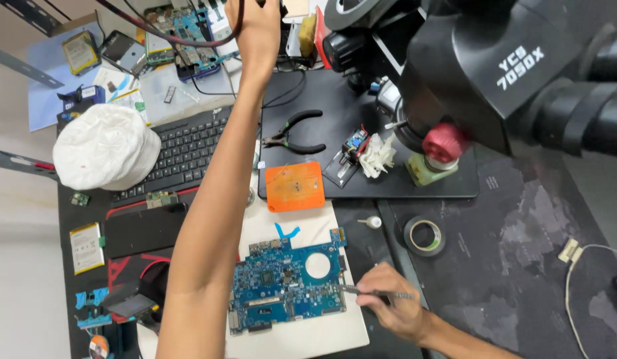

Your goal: Soldering and reworking components on a laptop motherboard using a heat gun and tweezers.

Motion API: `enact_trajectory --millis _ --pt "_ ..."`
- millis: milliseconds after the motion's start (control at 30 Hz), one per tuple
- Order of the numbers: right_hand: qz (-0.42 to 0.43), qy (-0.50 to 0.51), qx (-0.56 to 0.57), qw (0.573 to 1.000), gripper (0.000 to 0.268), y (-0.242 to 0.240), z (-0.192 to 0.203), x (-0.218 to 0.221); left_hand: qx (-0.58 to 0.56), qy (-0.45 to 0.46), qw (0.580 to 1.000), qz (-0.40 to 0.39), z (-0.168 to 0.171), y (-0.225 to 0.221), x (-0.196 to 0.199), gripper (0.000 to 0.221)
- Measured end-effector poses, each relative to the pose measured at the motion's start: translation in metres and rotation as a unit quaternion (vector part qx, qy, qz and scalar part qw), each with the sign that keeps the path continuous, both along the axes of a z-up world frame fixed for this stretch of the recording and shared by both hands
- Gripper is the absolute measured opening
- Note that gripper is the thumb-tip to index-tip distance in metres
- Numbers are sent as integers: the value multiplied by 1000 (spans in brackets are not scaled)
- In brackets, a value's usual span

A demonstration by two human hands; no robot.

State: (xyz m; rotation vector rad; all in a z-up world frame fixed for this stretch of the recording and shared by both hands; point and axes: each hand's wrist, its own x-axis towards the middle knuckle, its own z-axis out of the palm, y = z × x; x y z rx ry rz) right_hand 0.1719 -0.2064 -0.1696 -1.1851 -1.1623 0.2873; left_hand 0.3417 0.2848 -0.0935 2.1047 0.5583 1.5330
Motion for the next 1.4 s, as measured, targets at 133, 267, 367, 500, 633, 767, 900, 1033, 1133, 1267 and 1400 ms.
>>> enact_trajectory --millis 133,267,367,500,633,767,900,1033,1133,1267,1400 --pt "-28 -24 -43 998 24 -1 0 2 51 19 996 -65 48 -112 -75 39" --pt "-28 -30 -17 999 22 -1 1 1 77 57 989 -117 52 -191 -133 34" --pt "-37 -24 15 999 26 -5 -6 3 4 155 975 -160 54 -227 -152 17" --pt "-10 -57 57 997 28 -8 -5 5 181 359 892 -206 39 -241 -155 22" --pt "-13 -114 103 988 28 -11 -7 8 398 354 829 -169 12 -239 -137 38" --pt "0 -116 107 988 29 -10 -6 8 396 366 816 -207 -3 -239 -128 22" --pt "-4 -130 105 986 28 -10 1 7 386 329 837 -206 6 -249 -134 15" --pt "16 -126 111 986 19 -12 0 9 224 263 902 -258 28 -265 -159 18" --pt "5 -102 80 992 18 -13 11 7 107 177 937 -281 36 -279 -194 20" --pt "-31 -79 91 992 30 -11 22 6 -144 141 926 -318 34 -291 -234 14" --pt "-55 -20 30 998 32 -12 47 10 -412 67 806 -420 20 -289 -257 7"
